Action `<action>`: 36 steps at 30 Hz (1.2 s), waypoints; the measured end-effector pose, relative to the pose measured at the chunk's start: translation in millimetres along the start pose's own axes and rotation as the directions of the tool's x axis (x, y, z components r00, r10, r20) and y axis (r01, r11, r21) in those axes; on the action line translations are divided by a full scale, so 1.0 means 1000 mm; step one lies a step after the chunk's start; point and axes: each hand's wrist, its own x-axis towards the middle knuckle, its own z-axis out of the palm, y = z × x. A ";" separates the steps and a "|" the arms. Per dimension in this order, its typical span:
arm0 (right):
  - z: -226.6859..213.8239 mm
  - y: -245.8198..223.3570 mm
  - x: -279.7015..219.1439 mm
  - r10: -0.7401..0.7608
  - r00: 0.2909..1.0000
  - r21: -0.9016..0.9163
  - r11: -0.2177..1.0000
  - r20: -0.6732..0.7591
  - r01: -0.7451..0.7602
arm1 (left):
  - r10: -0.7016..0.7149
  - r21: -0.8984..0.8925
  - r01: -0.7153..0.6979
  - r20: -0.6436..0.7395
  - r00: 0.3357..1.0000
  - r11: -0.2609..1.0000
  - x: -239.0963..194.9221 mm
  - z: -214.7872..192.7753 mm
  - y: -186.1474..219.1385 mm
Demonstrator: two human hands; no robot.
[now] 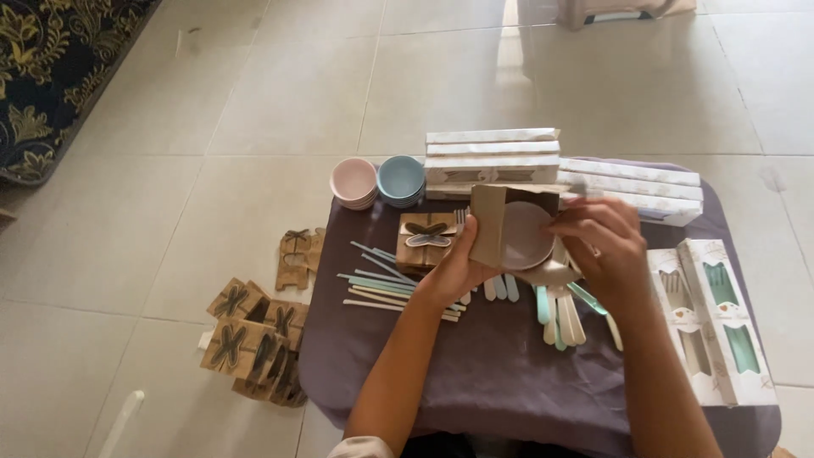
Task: Assembling cardboard gift boxes and placing small plastic cups inside them
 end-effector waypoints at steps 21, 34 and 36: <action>0.005 0.007 -0.011 0.039 0.992 0.022 0.999 -0.120 -0.037 | 0.012 -0.374 -0.073 -0.163 0.987 0.924 0.003 0.032 0.015; 0.021 -0.005 -0.021 0.108 0.982 0.225 0.964 0.156 -0.142 | 0.002 -0.237 -0.049 -0.192 0.981 0.970 0.006 -0.013 -0.013; 0.015 -0.019 -0.011 0.080 0.975 0.248 0.960 0.209 -0.132 | 0.018 -0.182 -0.051 -0.180 0.983 0.982 0.005 -0.021 -0.020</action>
